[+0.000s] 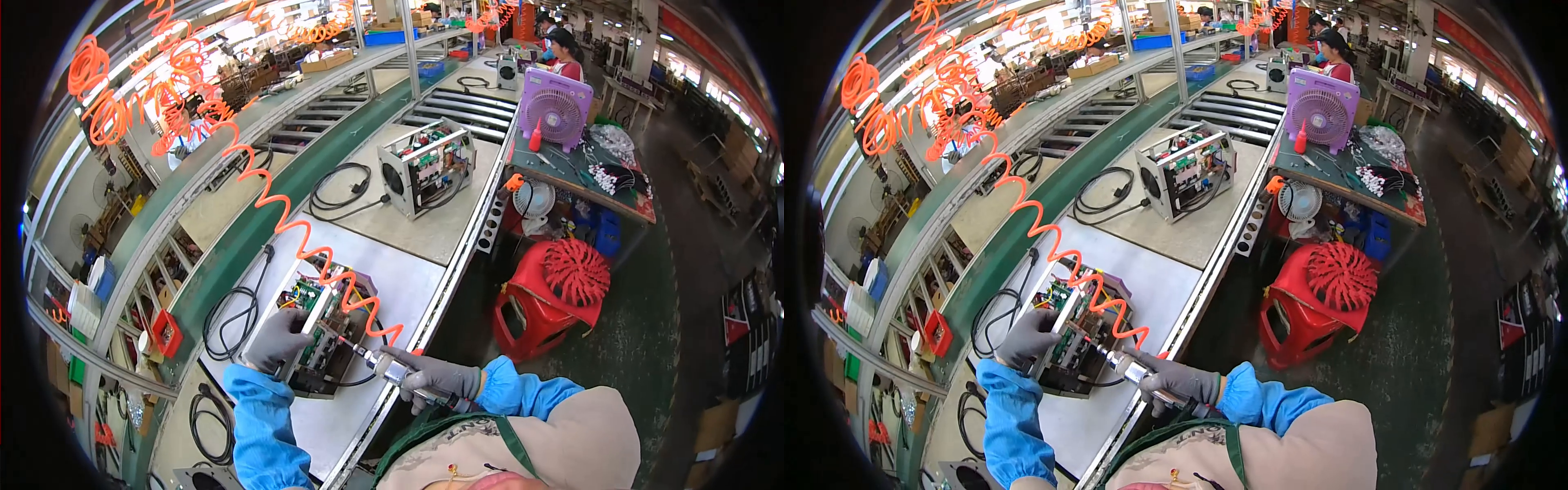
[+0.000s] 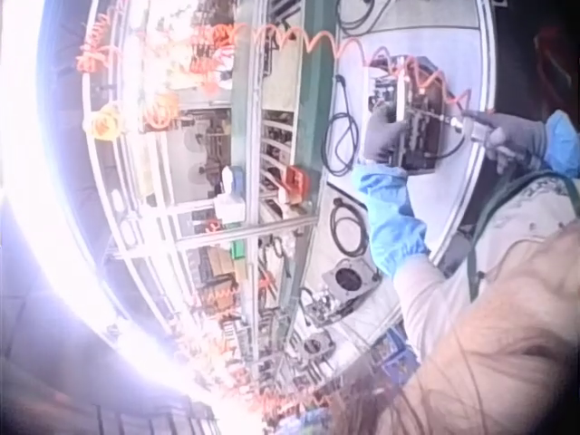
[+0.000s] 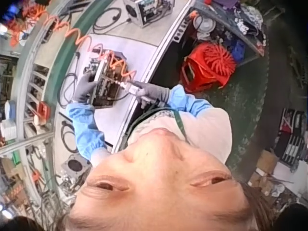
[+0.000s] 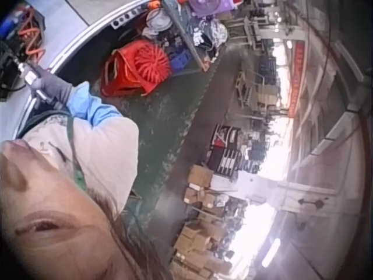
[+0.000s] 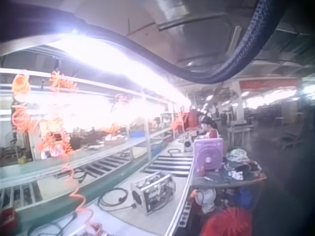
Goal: Using a pneumatic screwdriver to fasten components inside an electronic chassis on an assembly line.
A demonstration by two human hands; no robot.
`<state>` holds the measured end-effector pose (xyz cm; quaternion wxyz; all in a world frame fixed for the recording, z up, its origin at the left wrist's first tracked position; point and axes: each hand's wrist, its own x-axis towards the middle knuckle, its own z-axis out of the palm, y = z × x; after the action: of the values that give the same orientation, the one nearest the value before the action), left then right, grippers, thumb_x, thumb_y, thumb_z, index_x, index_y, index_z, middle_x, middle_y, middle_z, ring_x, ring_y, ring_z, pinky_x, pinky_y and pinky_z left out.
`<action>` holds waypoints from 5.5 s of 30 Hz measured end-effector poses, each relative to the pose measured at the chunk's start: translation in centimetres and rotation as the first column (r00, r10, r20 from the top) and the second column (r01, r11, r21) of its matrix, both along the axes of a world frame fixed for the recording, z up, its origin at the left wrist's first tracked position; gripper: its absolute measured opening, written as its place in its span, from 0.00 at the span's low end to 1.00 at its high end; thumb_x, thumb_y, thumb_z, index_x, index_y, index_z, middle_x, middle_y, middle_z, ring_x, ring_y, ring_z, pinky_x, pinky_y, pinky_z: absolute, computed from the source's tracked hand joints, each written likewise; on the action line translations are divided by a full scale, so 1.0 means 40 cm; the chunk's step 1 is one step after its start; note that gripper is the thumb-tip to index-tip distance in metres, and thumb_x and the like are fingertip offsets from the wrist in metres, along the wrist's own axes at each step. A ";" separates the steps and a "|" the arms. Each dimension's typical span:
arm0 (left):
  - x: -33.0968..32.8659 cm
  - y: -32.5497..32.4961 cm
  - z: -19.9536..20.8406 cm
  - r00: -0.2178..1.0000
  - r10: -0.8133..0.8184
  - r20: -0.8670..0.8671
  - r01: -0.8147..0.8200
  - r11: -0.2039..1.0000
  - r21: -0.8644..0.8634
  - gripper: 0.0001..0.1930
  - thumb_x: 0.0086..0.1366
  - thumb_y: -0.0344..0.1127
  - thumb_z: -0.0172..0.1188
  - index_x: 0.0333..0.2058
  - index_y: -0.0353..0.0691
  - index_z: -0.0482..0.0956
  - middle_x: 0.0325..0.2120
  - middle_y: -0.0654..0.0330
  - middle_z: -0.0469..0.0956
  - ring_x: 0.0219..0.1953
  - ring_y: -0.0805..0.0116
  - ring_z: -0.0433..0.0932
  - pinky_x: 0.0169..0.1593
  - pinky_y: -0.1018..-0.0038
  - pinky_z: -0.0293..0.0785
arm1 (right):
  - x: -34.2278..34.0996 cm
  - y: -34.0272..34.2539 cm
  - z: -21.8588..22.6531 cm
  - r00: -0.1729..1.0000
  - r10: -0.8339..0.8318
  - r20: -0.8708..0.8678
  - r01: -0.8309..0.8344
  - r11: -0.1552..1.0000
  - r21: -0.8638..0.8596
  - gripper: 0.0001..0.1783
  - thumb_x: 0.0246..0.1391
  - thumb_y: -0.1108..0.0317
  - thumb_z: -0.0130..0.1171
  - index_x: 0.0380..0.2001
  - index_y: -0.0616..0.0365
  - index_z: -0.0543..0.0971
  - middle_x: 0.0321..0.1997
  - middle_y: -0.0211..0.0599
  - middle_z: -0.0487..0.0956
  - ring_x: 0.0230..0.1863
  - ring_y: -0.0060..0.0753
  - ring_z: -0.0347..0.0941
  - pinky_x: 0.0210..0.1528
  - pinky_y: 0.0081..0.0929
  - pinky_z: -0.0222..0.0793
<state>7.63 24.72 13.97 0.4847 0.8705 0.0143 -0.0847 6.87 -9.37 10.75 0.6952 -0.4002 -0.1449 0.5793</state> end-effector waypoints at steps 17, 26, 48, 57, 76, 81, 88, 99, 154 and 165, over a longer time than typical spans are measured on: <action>0.006 -0.136 -0.006 0.938 0.223 0.264 -0.343 0.698 0.629 0.19 0.49 0.36 0.65 0.38 0.36 0.72 0.33 0.47 0.79 0.37 0.49 0.79 0.42 0.60 0.74 | -0.046 0.018 0.052 0.986 -0.069 0.153 0.084 0.992 -0.090 0.48 0.51 0.74 0.54 0.71 0.34 0.44 0.38 0.35 0.71 0.20 0.22 0.73 0.24 0.23 0.75; 0.007 -0.145 0.001 0.944 0.243 0.223 -0.330 0.688 0.647 0.19 0.50 0.35 0.65 0.40 0.37 0.72 0.35 0.47 0.79 0.39 0.49 0.79 0.45 0.61 0.74 | -0.063 0.025 0.052 0.966 -0.110 0.236 0.134 0.987 -0.088 0.48 0.49 0.74 0.56 0.70 0.37 0.47 0.36 0.34 0.71 0.19 0.22 0.72 0.24 0.22 0.75; -0.009 -0.125 -0.029 0.919 0.212 0.334 -0.372 0.750 0.547 0.17 0.53 0.39 0.64 0.39 0.35 0.77 0.33 0.45 0.80 0.38 0.47 0.79 0.44 0.59 0.74 | -0.064 0.033 0.090 0.940 -0.067 0.334 0.127 0.978 -0.163 0.48 0.51 0.69 0.57 0.71 0.39 0.45 0.36 0.34 0.73 0.20 0.22 0.72 0.24 0.23 0.73; -0.008 -0.137 -0.011 0.922 0.199 0.332 -0.360 0.757 0.545 0.14 0.54 0.38 0.63 0.36 0.35 0.78 0.31 0.45 0.79 0.37 0.48 0.79 0.42 0.58 0.74 | -0.069 0.030 0.073 0.935 -0.084 0.346 0.144 0.978 -0.152 0.47 0.50 0.70 0.57 0.71 0.39 0.47 0.33 0.34 0.73 0.20 0.22 0.72 0.24 0.22 0.72; -0.009 -0.109 -0.054 0.861 0.195 0.469 -0.394 0.840 0.374 0.20 0.51 0.36 0.62 0.45 0.44 0.78 0.37 0.52 0.77 0.40 0.51 0.78 0.45 0.60 0.74 | -0.060 0.040 0.121 0.944 -0.067 0.323 0.186 0.917 -0.354 0.53 0.37 0.73 0.54 0.71 0.43 0.47 0.33 0.43 0.72 0.21 0.30 0.73 0.28 0.28 0.74; -0.020 -0.124 -0.031 0.881 0.229 0.415 -0.387 0.853 0.350 0.18 0.50 0.35 0.63 0.43 0.43 0.80 0.38 0.50 0.79 0.42 0.51 0.78 0.48 0.63 0.74 | -0.059 0.024 0.113 0.937 -0.048 0.346 0.179 0.917 -0.358 0.53 0.37 0.73 0.54 0.70 0.44 0.48 0.33 0.43 0.73 0.22 0.31 0.73 0.28 0.28 0.74; -0.016 -0.115 -0.043 0.874 0.235 0.425 -0.380 0.877 0.295 0.19 0.50 0.35 0.64 0.43 0.44 0.81 0.38 0.51 0.80 0.43 0.52 0.78 0.50 0.63 0.73 | -0.051 0.016 0.102 0.928 -0.020 0.372 0.161 0.923 -0.351 0.53 0.38 0.71 0.56 0.71 0.44 0.47 0.33 0.41 0.72 0.23 0.29 0.73 0.28 0.27 0.74; -0.019 -0.119 -0.029 0.881 0.253 0.401 -0.382 0.879 0.285 0.19 0.50 0.35 0.64 0.43 0.42 0.81 0.37 0.52 0.80 0.41 0.54 0.79 0.48 0.66 0.74 | -0.030 0.008 0.073 0.897 0.037 0.441 0.124 0.935 -0.331 0.51 0.41 0.74 0.58 0.70 0.48 0.49 0.32 0.33 0.69 0.26 0.23 0.69 0.33 0.24 0.73; -0.073 -0.332 -0.037 0.605 -0.529 0.595 -0.032 0.730 0.683 0.20 0.52 0.31 0.57 0.46 0.42 0.73 0.47 0.52 0.72 0.49 0.51 0.70 0.58 0.53 0.63 | 0.038 0.011 0.111 0.990 -0.069 0.123 0.106 0.938 -0.330 0.32 0.47 0.68 0.57 0.58 0.62 0.64 0.31 0.43 0.75 0.18 0.30 0.73 0.21 0.28 0.73; -0.067 -0.369 -0.049 0.685 -0.461 0.565 0.146 0.846 0.513 0.23 0.42 0.35 0.68 0.41 0.51 0.75 0.37 0.63 0.73 0.46 0.60 0.71 0.62 0.56 0.56 | 0.042 -0.153 -0.029 0.968 0.016 -0.251 -0.060 0.983 -0.171 0.33 0.49 0.49 0.61 0.49 0.67 0.74 0.39 0.39 0.80 0.36 0.27 0.78 0.40 0.25 0.75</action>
<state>4.95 9.97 12.01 0.2318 0.9149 -0.2907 0.1574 8.57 -15.49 9.60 0.6581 -0.3819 -0.0121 0.6488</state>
